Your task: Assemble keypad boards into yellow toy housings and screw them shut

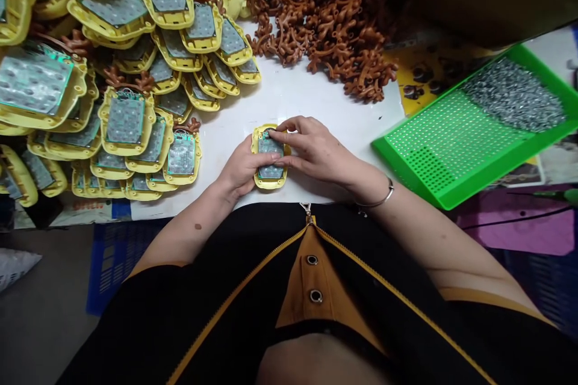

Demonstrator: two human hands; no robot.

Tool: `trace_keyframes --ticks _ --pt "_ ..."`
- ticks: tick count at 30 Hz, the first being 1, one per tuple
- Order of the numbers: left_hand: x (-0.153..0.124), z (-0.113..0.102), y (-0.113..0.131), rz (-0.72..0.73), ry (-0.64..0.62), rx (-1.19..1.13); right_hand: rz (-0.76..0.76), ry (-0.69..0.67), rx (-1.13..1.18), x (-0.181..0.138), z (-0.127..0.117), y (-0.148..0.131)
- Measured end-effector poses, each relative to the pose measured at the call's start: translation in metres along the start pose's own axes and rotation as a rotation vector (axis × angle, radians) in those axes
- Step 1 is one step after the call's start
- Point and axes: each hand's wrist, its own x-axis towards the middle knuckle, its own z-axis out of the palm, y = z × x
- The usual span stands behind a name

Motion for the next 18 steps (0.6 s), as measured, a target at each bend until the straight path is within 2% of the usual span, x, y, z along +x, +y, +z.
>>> trace_keyframes --ticks 9,18 --pt "0.002 -0.002 0.000 0.011 0.014 0.022 -0.006 0.043 -0.093 -0.002 0.009 0.001" --pt "0.000 0.008 -0.003 0.030 0.037 0.086 -0.037 0.103 -0.013 -0.015 0.011 0.004"
